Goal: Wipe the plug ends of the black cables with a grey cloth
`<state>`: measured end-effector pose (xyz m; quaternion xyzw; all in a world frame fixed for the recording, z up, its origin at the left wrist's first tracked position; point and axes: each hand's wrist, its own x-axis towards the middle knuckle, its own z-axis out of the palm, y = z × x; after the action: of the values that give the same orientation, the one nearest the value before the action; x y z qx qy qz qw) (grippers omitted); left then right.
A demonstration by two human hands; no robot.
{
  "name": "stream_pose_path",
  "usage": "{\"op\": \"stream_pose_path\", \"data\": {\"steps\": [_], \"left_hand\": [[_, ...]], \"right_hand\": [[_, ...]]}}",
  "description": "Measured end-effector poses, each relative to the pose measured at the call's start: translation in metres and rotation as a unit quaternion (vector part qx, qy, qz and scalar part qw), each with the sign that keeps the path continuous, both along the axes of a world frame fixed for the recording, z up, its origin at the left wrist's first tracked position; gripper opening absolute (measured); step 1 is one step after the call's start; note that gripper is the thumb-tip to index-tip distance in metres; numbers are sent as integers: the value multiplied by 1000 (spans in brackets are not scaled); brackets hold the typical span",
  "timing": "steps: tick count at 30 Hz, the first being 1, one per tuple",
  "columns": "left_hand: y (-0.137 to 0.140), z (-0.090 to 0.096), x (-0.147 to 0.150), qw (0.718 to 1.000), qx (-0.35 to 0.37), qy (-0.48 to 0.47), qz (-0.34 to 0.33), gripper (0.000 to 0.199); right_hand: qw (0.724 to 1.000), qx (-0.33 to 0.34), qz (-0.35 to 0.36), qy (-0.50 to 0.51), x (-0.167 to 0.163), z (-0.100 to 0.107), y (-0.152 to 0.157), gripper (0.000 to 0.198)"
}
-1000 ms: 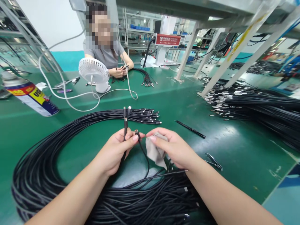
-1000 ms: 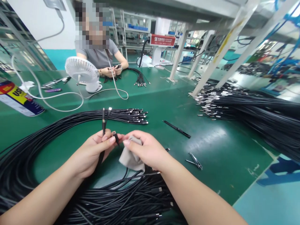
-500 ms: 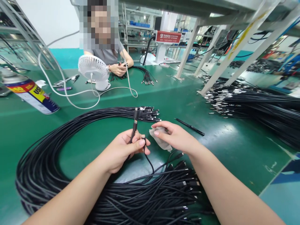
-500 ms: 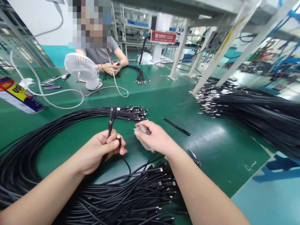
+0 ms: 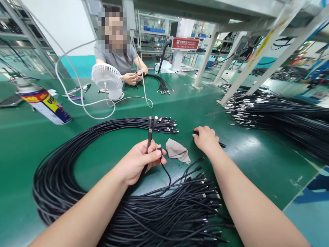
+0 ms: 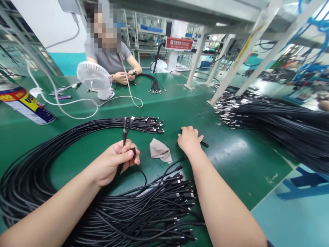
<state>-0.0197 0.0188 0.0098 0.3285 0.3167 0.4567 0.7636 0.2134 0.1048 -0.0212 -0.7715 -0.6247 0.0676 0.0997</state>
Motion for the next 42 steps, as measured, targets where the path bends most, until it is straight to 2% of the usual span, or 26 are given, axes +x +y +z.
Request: {"op": "stream_pose_path", "data": {"steps": [3, 7, 13, 18, 23, 25, 27, 29, 32, 35, 42], "left_hand": [[0, -3, -1, 999, 4, -25, -29, 47], [2, -9, -3, 998, 3, -37, -44, 46], [4, -12, -4, 999, -14, -27, -31, 42], [3, -4, -3, 998, -39, -39, -22, 44], [2, 0, -2, 996, -63, -45, -39, 47], [2, -2, -2, 995, -60, -58, -46, 46], [3, -5, -2, 994, -56, -71, -55, 43], [3, -7, -2, 994, -48, -78, -62, 39], [3, -10, -2, 993, -39, -87, -74, 35], [2, -9, -2, 991, -44, -93, -91, 35], [2, -6, 0, 991, -33, -74, -104, 32]], "right_hand": [[1000, -17, -23, -12, 1, 2, 0, 26], [998, -42, -34, -34, 11, 1, 2, 34], [995, -73, 28, -53, 26, -8, 6, 13], [995, -36, 83, -42, 22, -7, 6, 9], [987, 45, 152, 16, 2, 16, -14, 11], [954, 174, 223, 94, -12, 30, -36, 12], [907, 261, 303, 130, -25, 42, -60, 14], [871, 292, 368, 143, -36, 50, -81, 17], [835, 309, 426, 161, -43, 53, -97, 21], [822, 319, 447, 153, -45, 51, -99, 23], [827, 327, 447, 97, -44, 51, -97, 21]]}}
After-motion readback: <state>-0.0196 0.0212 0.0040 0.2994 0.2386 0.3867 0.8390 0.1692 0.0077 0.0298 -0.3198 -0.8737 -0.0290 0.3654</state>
